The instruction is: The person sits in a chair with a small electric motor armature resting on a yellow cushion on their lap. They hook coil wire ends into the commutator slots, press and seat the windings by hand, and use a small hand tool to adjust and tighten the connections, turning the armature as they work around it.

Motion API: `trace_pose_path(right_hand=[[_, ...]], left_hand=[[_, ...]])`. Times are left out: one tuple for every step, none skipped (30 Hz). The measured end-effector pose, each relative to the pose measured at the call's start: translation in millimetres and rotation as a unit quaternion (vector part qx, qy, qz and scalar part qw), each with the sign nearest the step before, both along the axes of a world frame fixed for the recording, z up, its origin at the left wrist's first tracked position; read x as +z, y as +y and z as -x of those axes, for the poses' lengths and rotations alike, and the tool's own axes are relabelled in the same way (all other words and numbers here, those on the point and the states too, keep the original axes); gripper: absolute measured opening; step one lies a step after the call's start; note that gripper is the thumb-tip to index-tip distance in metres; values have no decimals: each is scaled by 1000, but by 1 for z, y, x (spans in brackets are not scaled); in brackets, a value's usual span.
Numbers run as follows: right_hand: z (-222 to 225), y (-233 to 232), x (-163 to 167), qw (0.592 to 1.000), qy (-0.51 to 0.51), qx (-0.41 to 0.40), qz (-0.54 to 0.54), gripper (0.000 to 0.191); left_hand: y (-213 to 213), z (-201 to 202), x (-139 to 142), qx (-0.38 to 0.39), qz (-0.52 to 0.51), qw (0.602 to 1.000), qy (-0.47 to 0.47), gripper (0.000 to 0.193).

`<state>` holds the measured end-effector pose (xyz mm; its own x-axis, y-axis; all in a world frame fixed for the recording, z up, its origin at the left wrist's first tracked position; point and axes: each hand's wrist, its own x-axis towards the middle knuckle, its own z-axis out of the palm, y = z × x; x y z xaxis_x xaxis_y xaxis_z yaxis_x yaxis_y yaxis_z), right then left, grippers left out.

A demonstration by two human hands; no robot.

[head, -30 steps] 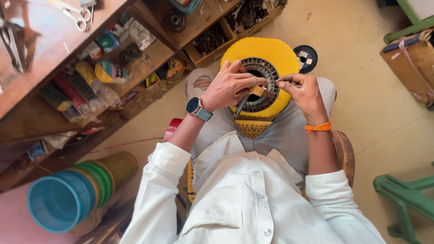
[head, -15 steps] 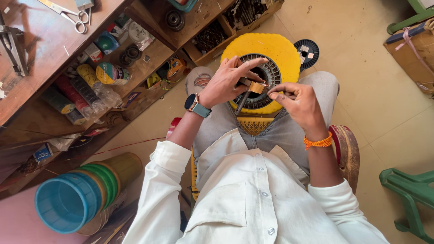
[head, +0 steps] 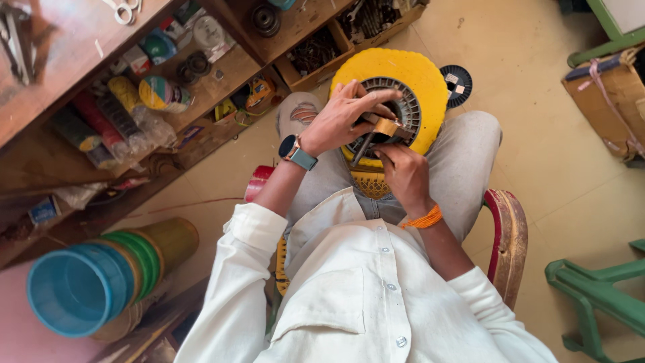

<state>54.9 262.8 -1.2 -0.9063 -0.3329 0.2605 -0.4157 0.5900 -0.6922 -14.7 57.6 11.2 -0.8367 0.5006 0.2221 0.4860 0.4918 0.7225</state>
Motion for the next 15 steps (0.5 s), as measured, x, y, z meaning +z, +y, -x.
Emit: trace_pose_path(right_hand=[[-3,1,5,1000,-3,7,3,14],[-8,2,11,1000,-8,17,2,14],[-12,6,18,1000,-12,25,-1,14],[-14,9,27,999,-14,33,-6,15],[-15,11,35,999,-20,32,-4,13],[-16,13,44,999,-28,32,-2,12],[-16,14,51,999,-37,34,-1,10],[-15,14,58,998,-43,44,-10,10],[-14,14,64,997,-49,56,-18,11],[-14,12,69,996,-57,69,-26,12],[-12,8,72,994,-52,85,-41,11],[-9,5,75,992,-46,100,-56,11],[-6,1,78,990,-39,113,-71,11],[-1,-1,81,991,-16,113,-76,11],[6,-2,83,990,7,114,-80,11]], left_hand=[[0,-5,-1,15,-23,1000,3,80],[0,-11,-2,28,-48,998,7,82],[1,-21,-4,54,-47,995,65,77],[3,-33,-6,81,-46,988,124,71],[7,-44,-10,106,-46,976,182,66],[13,-55,-15,101,-53,976,184,64],[18,-66,-20,97,-59,976,184,62],[22,-75,-26,95,-64,976,184,59],[26,-82,-32,103,-95,979,150,64],[30,-88,-38,112,-126,979,116,68],[34,-92,-44,121,-157,977,82,72],[39,-97,-48,159,-210,963,61,74],[44,-100,-51,194,-262,945,41,77],[49,-102,-53,226,-314,922,20,79],[54,-103,-54,258,-391,883,-39,82]])
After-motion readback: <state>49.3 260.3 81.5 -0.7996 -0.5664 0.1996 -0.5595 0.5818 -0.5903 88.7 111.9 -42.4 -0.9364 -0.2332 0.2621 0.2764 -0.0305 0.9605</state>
